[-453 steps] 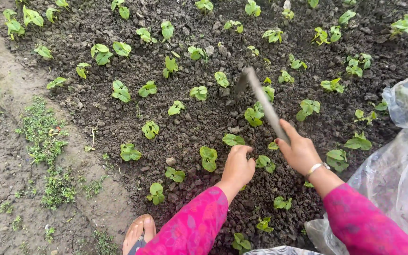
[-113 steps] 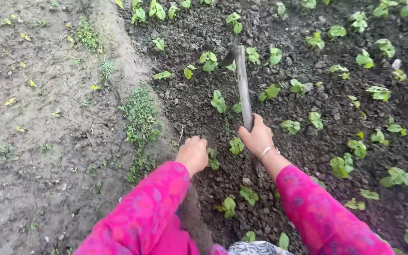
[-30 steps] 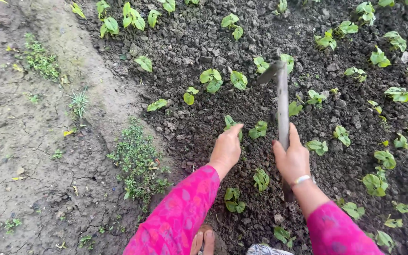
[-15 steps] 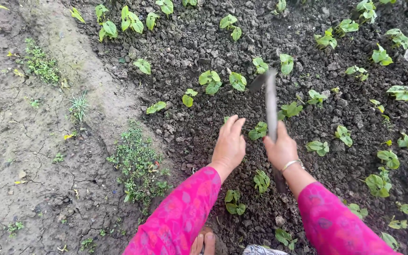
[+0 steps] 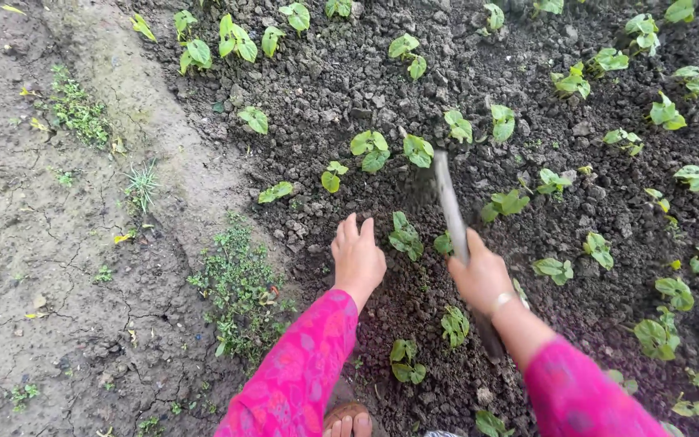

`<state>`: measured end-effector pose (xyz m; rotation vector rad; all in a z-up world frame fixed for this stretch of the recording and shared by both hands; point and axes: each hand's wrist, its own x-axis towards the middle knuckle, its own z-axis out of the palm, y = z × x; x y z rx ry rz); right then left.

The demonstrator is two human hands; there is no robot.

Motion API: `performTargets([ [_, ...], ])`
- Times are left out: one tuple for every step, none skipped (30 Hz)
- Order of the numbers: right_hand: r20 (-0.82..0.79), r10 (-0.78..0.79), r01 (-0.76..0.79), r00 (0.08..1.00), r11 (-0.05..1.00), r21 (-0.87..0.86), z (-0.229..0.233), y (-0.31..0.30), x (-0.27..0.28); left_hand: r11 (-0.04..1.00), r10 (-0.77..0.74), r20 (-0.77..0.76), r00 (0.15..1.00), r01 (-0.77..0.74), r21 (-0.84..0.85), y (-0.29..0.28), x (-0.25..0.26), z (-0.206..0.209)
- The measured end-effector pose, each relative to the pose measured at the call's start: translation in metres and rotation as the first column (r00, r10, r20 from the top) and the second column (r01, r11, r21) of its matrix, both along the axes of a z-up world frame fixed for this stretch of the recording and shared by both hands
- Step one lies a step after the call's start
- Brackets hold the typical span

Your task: The person uses a small hand hoe to loosen soil and remove weeds around rows of small green seedlings in a garden bed. They repeatedly scrape the soil surface and pull out unwanted plants by hand.

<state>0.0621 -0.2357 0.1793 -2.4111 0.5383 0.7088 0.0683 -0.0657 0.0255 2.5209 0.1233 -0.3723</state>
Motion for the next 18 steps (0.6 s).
performTargets([
  [0.002, 0.005, -0.005, 1.000, 1.000, -0.002, -0.004, -0.005, -0.004, 1.000, 0.005, 0.002, 1.000, -0.005, -0.002, 0.002, 0.002, 0.000],
  [0.016, 0.023, -0.023, 1.000, 1.000, -0.020, -0.009, -0.010, -0.010, 1.000, 0.003, -0.028, 1.000, -0.003, 0.002, 0.005, 0.001, -0.001],
  [0.029, 0.042, -0.041, 0.999, 0.998, -0.039, -0.013, -0.016, -0.016, 1.000, 0.001, -0.058, 0.998, 0.000, 0.005, 0.008, 0.000, -0.001],
  [0.025, 0.046, -0.045, 0.999, 0.998, -0.037, -0.010, -0.008, -0.010, 1.000, 0.005, -0.062, 0.998, -0.004, 0.006, 0.007, -0.001, -0.006],
  [0.112, 0.043, -0.041, 0.993, 0.999, -0.016, -0.007, 0.000, -0.004, 1.000, -0.018, -0.076, 0.997, 0.017, -0.007, 0.005, -0.002, -0.010],
  [0.201, 0.035, -0.037, 0.979, 0.999, 0.005, -0.003, 0.007, 0.002, 0.999, -0.041, -0.086, 0.995, 0.040, -0.019, 0.004, -0.002, -0.014],
  [0.200, 0.038, -0.040, 0.979, 0.999, 0.008, -0.010, 0.011, 0.010, 0.999, -0.038, -0.088, 0.995, 0.036, -0.017, 0.006, -0.003, -0.013],
  [0.230, 0.041, -0.047, 0.972, 0.999, 0.022, -0.015, 0.014, 0.017, 0.997, -0.076, -0.117, 0.990, 0.075, -0.007, 0.006, -0.003, -0.012],
  [0.260, 0.043, -0.054, 0.965, 0.998, 0.036, -0.020, 0.017, 0.025, 0.993, -0.113, -0.146, 0.983, 0.114, 0.003, 0.006, -0.003, -0.011],
  [0.262, 0.045, -0.056, 0.964, 0.998, 0.035, -0.019, 0.018, 0.019, 0.994, -0.111, -0.144, 0.983, 0.112, 0.002, 0.009, -0.005, -0.002],
  [0.170, 0.108, -0.111, 0.979, 0.994, 0.006, -0.017, 0.020, 0.013, 0.996, -0.090, -0.162, 0.983, 0.092, 0.004, 0.011, -0.006, 0.006],
  [0.078, 0.168, -0.167, 0.983, 0.986, -0.019, -0.016, 0.022, 0.009, 0.997, -0.069, -0.176, 0.982, 0.072, 0.007, 0.014, -0.006, 0.014],
  [0.084, 0.170, -0.169, 0.982, 0.985, -0.020, -0.025, 0.013, 0.006, 0.998, -0.067, -0.171, 0.983, 0.070, 0.008, 0.015, -0.003, 0.013],
  [0.076, 0.168, -0.165, 0.983, 0.986, -0.036, -0.035, 0.005, 0.002, 0.998, -0.064, -0.187, 0.980, 0.067, 0.011, 0.016, -0.004, 0.012],
  [0.067, 0.165, -0.162, 0.984, 0.985, -0.051, -0.045, -0.003, -0.003, 0.998, -0.060, -0.204, 0.977, 0.064, 0.014, 0.017, -0.005, 0.011],
  [0.063, 0.167, -0.164, 0.984, 0.985, -0.052, -0.040, 0.004, -0.002, 0.998, -0.058, -0.208, 0.976, 0.062, 0.013, 0.019, -0.005, 0.014],
  [0.116, 0.152, -0.150, 0.982, 0.988, -0.028, -0.035, 0.010, -0.002, 0.998, -0.054, -0.209, 0.976, 0.057, 0.010, 0.021, -0.006, 0.018],
  [0.172, 0.134, -0.136, 0.976, 0.991, -0.003, -0.028, 0.017, 0.000, 0.999, -0.051, -0.207, 0.977, 0.054, 0.009, 0.023, -0.004, 0.023],
])
